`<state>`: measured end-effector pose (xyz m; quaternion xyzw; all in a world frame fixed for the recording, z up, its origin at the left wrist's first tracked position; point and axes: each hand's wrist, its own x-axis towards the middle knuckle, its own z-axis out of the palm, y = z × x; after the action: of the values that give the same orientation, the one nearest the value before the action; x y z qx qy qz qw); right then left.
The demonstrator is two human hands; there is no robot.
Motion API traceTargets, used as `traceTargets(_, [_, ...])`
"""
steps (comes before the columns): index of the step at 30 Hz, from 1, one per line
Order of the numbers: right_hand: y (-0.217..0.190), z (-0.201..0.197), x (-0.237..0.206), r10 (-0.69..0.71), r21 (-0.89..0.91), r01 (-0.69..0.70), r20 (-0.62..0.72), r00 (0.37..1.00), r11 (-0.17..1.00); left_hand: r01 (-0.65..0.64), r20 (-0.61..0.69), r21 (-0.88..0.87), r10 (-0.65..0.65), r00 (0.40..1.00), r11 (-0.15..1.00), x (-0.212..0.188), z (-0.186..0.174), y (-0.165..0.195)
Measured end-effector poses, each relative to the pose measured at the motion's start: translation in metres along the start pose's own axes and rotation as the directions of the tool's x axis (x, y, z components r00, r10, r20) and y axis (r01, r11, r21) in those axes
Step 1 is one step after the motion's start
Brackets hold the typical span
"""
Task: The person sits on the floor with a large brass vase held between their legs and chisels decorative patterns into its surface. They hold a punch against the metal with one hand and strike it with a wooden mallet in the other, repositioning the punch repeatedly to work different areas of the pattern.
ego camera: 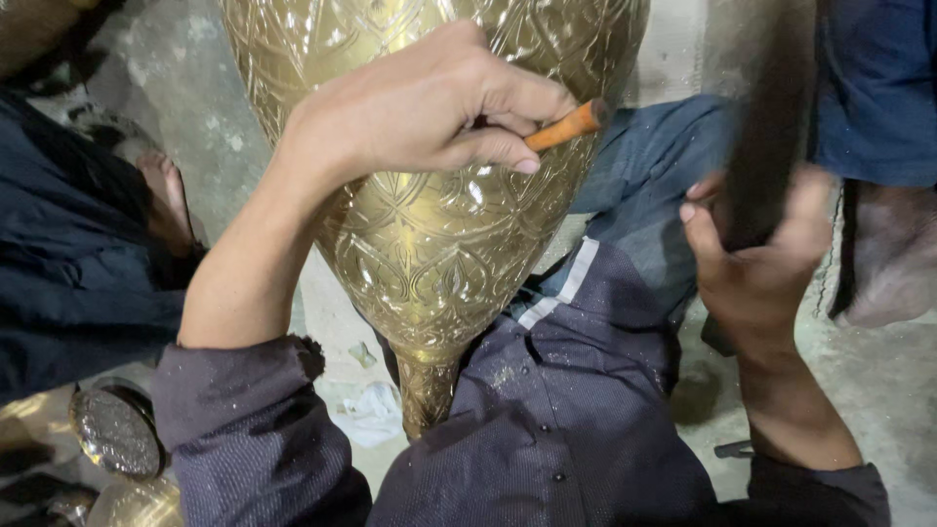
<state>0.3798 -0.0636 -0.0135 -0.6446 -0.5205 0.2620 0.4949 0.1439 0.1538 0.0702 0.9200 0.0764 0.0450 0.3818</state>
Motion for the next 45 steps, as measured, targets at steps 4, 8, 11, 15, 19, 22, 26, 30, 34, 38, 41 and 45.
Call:
traceTargets(4, [0.001, -0.004, 0.000, -0.216, -0.491, 0.278, 0.179, 0.960, 0.826, 0.058, 0.014, -0.072, -0.057, 0.998, 0.996, 0.001, 0.001, 0.002])
traceTargets(8, [0.005, -0.001, -0.002, 0.023, -0.034, -0.023, -0.010, 1.000, 0.999, 0.021, -0.035, -0.083, -0.024, 0.999, 0.996, 0.002, 0.003, 0.004])
traceTargets(11, [0.004, 0.003, -0.002, -0.019, -0.135, 0.024, 0.038, 0.999, 0.991, 0.058, 0.019, -0.024, -0.057, 0.998, 0.998, 0.002, 0.001, 0.001])
traceTargets(15, [0.003, 0.003, -0.003, -0.011, -0.081, 0.010, -0.017, 1.000, 0.997, 0.010, -0.014, -0.052, -0.011, 1.000, 0.999, 0.000, 0.001, -0.001])
traceTargets(19, [0.010, -0.001, -0.010, -0.106, -0.476, 0.166, 0.150, 0.983, 0.863, 0.040, 0.025, -0.100, -0.038, 0.999, 0.994, -0.001, 0.000, -0.001])
traceTargets(22, [0.016, -0.006, -0.017, -0.044, -0.250, 0.056, 0.054, 0.998, 0.967, -0.056, -0.011, -0.077, 0.055, 0.998, 0.995, 0.000, -0.001, -0.001])
traceTargets(26, [0.021, -0.011, -0.022, -0.035, -0.177, 0.031, -0.020, 0.999, 0.984, 0.026, 0.015, -0.055, -0.025, 1.000, 0.998, 0.001, 0.002, 0.000])
traceTargets(30, [0.021, -0.014, -0.026, -0.061, -0.073, 0.059, -0.031, 0.998, 0.996, 0.024, 0.002, -0.093, -0.024, 1.000, 0.995, 0.000, 0.003, -0.004])
traceTargets(34, [0.025, -0.019, -0.036, 0.005, -0.549, 0.106, 0.197, 0.980, 0.829, 0.081, 0.050, -0.038, -0.079, 0.996, 0.996, -0.003, 0.006, -0.007])
traceTargets(38, [0.040, -0.013, -0.052, 0.128, -0.471, -0.040, 0.157, 0.979, 0.881, -0.022, -0.086, -0.101, 0.013, 0.996, 0.995, -0.015, -0.002, -0.002])
traceTargets(41, [0.055, -0.006, -0.068, 0.164, -0.529, -0.099, 0.078, 0.983, 0.843, 0.005, -0.176, -0.287, -0.057, 0.983, 0.958, -0.027, -0.014, 0.004])
traceTargets(45, [0.077, 0.007, -0.083, 0.208, -0.058, -0.209, -0.027, 0.978, 0.976, 0.044, -0.186, -0.555, -0.176, 0.967, 0.831, -0.039, -0.019, 0.011])
